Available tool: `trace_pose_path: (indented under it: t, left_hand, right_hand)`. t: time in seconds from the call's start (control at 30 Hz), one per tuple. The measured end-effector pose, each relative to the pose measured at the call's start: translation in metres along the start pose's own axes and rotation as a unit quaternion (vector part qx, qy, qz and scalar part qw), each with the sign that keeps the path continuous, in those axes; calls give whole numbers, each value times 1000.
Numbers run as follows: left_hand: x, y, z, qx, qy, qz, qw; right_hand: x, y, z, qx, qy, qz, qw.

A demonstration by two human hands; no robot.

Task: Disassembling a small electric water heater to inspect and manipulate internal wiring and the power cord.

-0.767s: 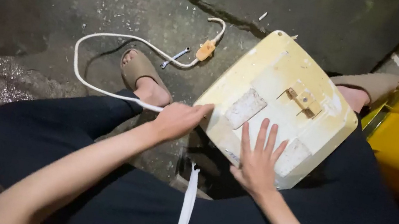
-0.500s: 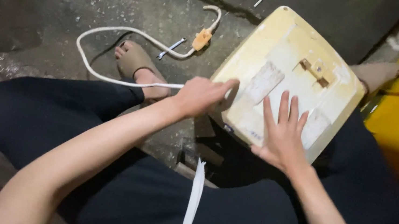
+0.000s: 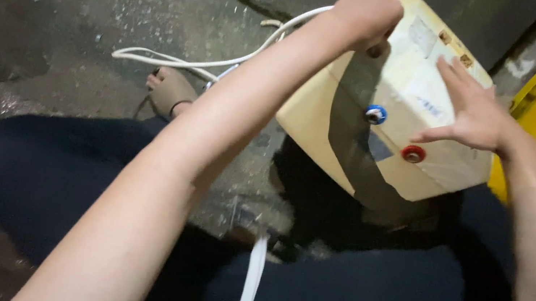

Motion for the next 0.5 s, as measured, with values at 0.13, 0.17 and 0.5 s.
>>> trace_pose_path:
  t: [0.13, 0.17, 0.5]
  left_hand:
    - [-62, 22, -18, 37, -26, 95, 994]
    - [-83, 46, -30, 39, -27, 95, 994]
    - [-98, 51, -56, 106, 71, 327, 936]
  right_hand:
    - [0, -35, 19, -111, 37, 129, 985]
    - [-2, -40, 22, -110, 37, 127, 985]
    - [-52, 24, 12, -92, -80, 358, 926]
Point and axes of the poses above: each hand's wrist, its own x-axis away from the middle knuckle, its own y-axis out of the palm, z = x × y, the point moved 3 cm from there along -x, towards the middle knuckle, and after that the axes turned 9 degrees about z, right-handed, at the moved point
